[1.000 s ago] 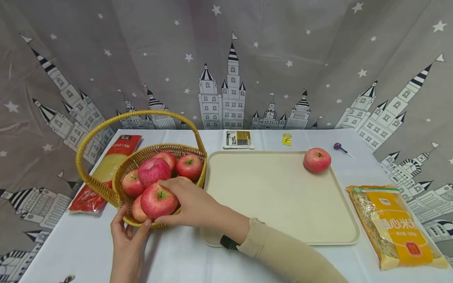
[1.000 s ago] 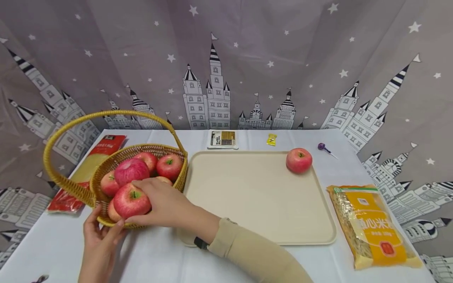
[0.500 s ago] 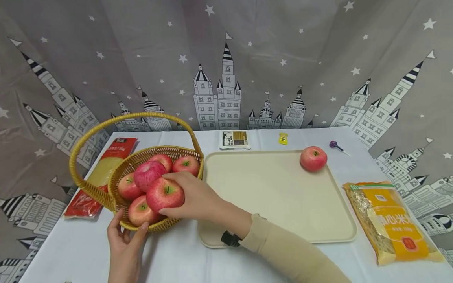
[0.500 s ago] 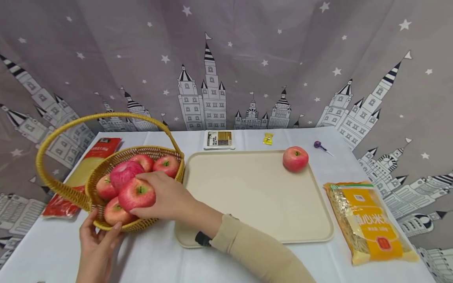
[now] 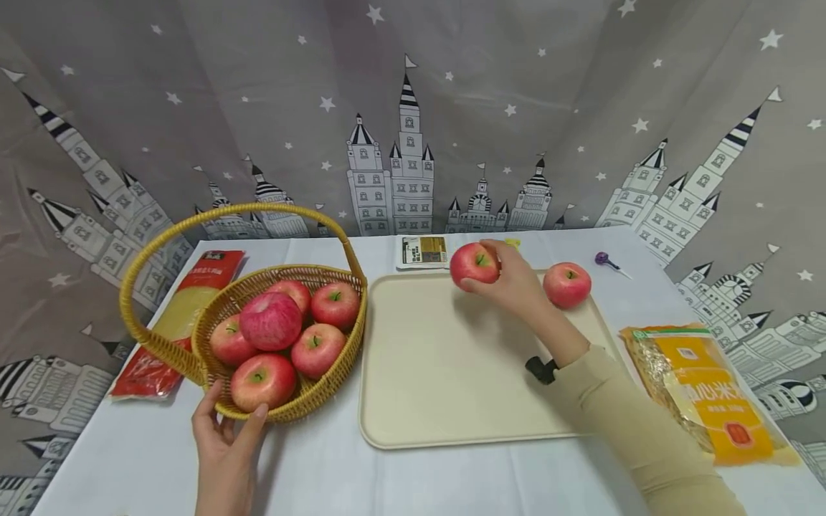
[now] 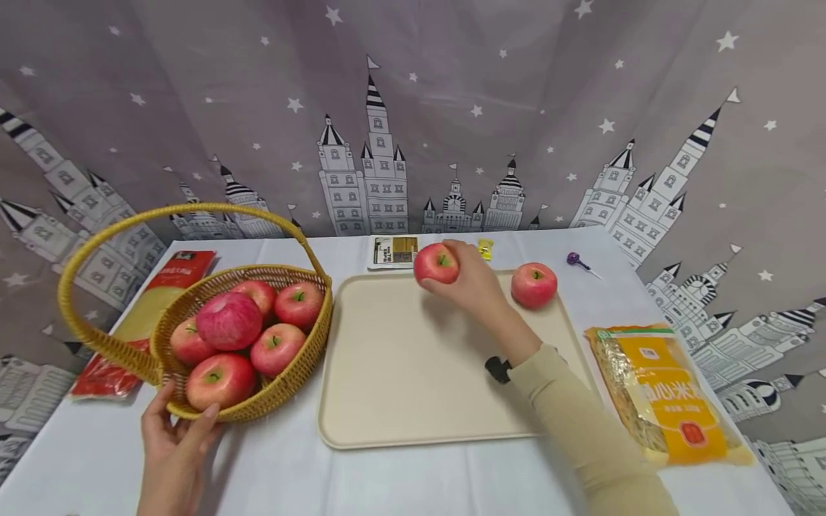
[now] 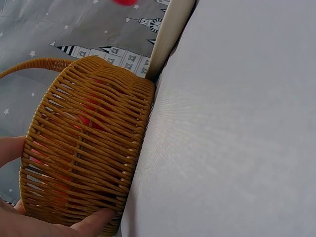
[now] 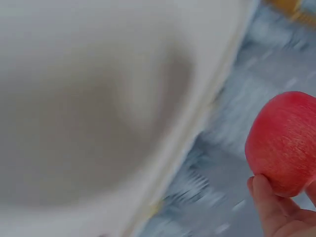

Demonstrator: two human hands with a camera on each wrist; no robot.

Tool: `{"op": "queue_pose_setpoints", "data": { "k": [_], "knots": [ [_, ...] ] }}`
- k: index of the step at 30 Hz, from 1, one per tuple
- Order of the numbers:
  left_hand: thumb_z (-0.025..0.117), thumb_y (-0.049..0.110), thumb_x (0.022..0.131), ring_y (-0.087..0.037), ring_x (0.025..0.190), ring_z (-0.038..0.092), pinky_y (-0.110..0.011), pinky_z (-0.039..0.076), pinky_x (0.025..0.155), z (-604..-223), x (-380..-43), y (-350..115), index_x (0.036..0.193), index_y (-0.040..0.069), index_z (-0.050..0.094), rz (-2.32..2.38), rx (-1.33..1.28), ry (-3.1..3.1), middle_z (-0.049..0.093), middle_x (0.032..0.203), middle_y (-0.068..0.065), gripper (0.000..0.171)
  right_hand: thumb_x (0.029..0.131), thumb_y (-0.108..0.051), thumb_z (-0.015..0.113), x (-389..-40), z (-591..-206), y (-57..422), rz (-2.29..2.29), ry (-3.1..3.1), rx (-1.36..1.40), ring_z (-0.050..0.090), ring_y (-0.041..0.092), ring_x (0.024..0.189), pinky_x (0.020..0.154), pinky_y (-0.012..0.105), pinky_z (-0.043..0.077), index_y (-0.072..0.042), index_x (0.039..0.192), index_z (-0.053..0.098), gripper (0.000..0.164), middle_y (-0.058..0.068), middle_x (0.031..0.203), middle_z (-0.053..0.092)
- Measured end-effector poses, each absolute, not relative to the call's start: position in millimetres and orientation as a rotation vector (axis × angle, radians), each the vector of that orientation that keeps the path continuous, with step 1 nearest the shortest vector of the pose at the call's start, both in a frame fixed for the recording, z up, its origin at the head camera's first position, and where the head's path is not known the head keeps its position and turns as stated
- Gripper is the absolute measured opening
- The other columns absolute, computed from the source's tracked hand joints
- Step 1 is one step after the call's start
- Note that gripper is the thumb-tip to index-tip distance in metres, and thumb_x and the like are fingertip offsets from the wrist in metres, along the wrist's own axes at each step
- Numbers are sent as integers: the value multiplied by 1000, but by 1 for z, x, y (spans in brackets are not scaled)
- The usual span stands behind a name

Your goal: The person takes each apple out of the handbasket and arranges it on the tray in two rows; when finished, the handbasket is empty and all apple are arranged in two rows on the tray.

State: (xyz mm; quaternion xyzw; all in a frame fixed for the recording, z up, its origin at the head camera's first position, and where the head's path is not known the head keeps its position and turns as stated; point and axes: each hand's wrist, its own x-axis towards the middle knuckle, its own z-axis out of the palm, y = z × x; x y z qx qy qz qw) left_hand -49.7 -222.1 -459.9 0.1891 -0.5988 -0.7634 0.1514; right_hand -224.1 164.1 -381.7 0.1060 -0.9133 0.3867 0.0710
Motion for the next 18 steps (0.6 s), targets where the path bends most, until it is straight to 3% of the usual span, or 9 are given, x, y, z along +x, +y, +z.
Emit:
{"op": "queue_pose_setpoints", "data": {
  "k": [6, 11, 18],
  "knots": [
    [64, 1, 91, -15, 138, 12, -8, 42, 89, -459, -50, -223, 148, 26, 16, -2191, 558, -1751, 2, 154, 4, 78, 83, -40, 73, -243, -408, 211, 975, -2897, 142, 44, 35, 123, 101, 54, 42, -2, 143, 39, 79, 19, 137, 47],
    [63, -1, 91, -16, 136, 15, -8, 44, 87, -456, -50, -221, 147, 26, 18, -2196, 548, -1722, 4, 154, 5, 77, 84, -45, 70, -247, -415, 219, 936, -2950, 119, 45, 37, 120, 100, 56, 42, 0, 141, 38, 79, 22, 133, 48],
    [59, 2, 94, -13, 140, 7, -4, 42, 85, -436, -47, -212, 149, 27, 12, -2196, 636, -1782, -4, 156, 8, 76, 86, -47, 66, -246, -411, 222, 843, -3036, 32, 45, 37, 118, 99, 57, 42, -3, 142, 37, 77, 21, 130, 48]
  ]
}}
